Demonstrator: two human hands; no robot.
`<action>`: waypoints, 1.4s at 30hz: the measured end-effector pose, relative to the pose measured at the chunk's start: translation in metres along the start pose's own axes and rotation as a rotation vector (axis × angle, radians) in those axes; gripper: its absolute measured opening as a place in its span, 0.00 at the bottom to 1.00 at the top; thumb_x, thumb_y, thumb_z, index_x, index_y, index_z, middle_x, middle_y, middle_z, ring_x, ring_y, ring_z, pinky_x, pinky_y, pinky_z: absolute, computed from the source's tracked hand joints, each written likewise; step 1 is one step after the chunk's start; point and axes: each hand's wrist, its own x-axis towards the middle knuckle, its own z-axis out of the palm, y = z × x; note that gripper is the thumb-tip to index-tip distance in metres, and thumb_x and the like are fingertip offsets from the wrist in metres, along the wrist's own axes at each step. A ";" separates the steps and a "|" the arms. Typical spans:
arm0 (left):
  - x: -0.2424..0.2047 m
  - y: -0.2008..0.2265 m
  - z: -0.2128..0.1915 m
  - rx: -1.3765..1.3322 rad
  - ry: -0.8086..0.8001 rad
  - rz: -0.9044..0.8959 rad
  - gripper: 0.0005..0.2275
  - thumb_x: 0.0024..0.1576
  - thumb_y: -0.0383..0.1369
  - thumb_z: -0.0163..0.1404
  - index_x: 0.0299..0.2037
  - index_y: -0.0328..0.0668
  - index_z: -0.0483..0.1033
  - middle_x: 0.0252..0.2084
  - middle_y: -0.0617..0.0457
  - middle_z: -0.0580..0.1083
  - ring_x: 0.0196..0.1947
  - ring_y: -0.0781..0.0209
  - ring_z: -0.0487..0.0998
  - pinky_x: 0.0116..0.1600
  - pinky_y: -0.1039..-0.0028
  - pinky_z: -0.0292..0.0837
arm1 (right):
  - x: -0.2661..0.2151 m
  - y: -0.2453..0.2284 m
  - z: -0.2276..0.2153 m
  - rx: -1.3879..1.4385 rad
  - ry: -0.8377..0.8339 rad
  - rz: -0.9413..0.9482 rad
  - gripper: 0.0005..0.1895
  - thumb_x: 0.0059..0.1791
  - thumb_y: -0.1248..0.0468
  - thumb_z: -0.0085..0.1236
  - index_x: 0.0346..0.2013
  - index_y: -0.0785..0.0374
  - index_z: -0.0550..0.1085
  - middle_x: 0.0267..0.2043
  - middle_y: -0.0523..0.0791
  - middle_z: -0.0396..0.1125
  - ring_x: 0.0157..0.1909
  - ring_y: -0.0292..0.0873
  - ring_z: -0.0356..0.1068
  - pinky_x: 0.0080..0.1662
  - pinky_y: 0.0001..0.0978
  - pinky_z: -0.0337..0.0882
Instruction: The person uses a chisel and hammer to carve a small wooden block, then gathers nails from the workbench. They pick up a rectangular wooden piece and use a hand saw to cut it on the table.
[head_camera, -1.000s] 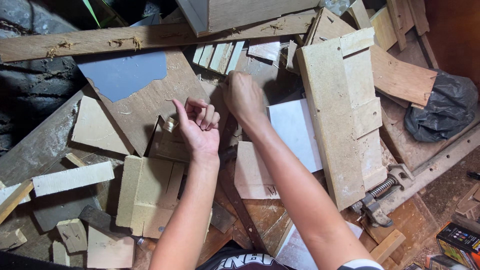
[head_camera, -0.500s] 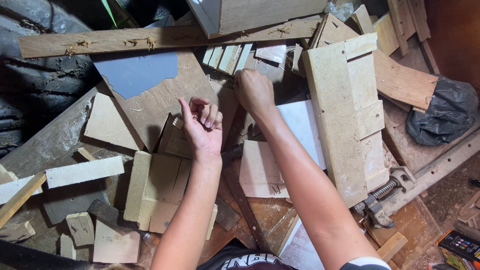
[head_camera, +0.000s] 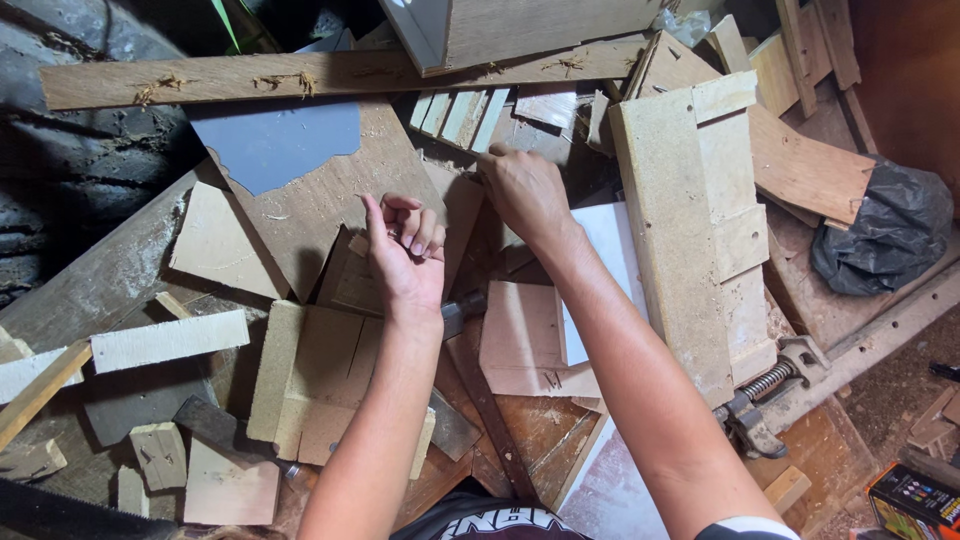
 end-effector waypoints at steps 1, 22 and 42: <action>0.000 0.000 0.000 0.007 -0.015 0.006 0.22 0.70 0.49 0.39 0.33 0.38 0.71 0.21 0.61 0.51 0.20 0.71 0.50 0.28 0.77 0.46 | -0.002 0.002 0.000 0.011 0.021 -0.002 0.04 0.50 0.67 0.56 0.36 0.63 0.77 0.38 0.49 0.72 0.37 0.56 0.75 0.36 0.47 0.74; -0.001 -0.002 0.002 0.053 0.044 -0.012 0.21 0.70 0.48 0.39 0.32 0.41 0.71 0.21 0.62 0.51 0.21 0.72 0.50 0.28 0.77 0.45 | 0.008 0.028 0.027 -0.071 -0.045 0.076 0.08 0.50 0.66 0.55 0.33 0.70 0.73 0.34 0.56 0.72 0.33 0.57 0.76 0.34 0.47 0.75; -0.004 -0.026 -0.001 0.096 0.013 -0.079 0.19 0.71 0.44 0.38 0.35 0.38 0.71 0.20 0.63 0.52 0.20 0.72 0.52 0.27 0.77 0.48 | -0.001 0.024 -0.039 0.460 -0.177 0.017 0.07 0.47 0.71 0.62 0.40 0.67 0.77 0.37 0.49 0.75 0.39 0.45 0.76 0.42 0.37 0.75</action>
